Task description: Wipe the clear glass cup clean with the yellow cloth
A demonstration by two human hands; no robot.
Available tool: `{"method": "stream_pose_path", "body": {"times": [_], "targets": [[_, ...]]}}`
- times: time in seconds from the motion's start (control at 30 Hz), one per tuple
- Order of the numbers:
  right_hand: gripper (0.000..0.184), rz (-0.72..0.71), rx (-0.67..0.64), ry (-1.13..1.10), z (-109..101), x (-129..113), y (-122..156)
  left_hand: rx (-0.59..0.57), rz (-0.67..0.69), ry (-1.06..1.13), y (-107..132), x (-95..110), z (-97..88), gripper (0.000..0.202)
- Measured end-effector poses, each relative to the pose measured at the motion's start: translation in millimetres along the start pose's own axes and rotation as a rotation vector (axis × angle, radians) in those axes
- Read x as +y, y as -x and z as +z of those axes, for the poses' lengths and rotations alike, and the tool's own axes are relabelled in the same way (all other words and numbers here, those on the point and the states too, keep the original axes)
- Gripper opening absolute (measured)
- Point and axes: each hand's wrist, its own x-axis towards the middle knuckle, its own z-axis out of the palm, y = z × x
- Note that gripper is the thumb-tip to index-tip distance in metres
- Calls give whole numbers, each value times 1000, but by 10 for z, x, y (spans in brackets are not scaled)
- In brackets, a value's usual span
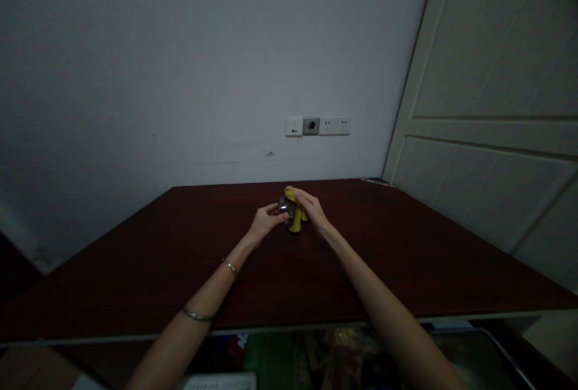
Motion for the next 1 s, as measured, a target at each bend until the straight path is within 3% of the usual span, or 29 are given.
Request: {"method": "stream_pose_path", "body": {"times": [0.13, 0.23, 0.3, 0.5, 0.67, 0.77, 0.87, 1.0], "targets": [[56, -47, -115, 59, 12, -59, 52, 31, -42, 60, 20, 30, -18, 50], [77, -58, -142, 112, 39, -49, 74, 39, -59, 82, 26, 37, -12, 48], [82, -63, -146, 134, 51, -23, 77, 35, -76, 83, 22, 32, -8, 47], [78, -20, -92, 148, 48, 20, 63, -83, -127, 56, -34, -49, -98, 50], [72, 76, 51, 108, 38, -10, 46, -236, -78, -83, -88, -107, -224, 63], [63, 127, 134, 101, 31, 18, 21, -218, -41, -141, -111, -121, -225, 74], [58, 168, 160, 116, 36, 60, 8, -185, 36, -61, -126, -138, -189, 86], [56, 215, 125, 142, 62, 80, 19, -170, 76, -43, -112, -130, -153, 80]]}}
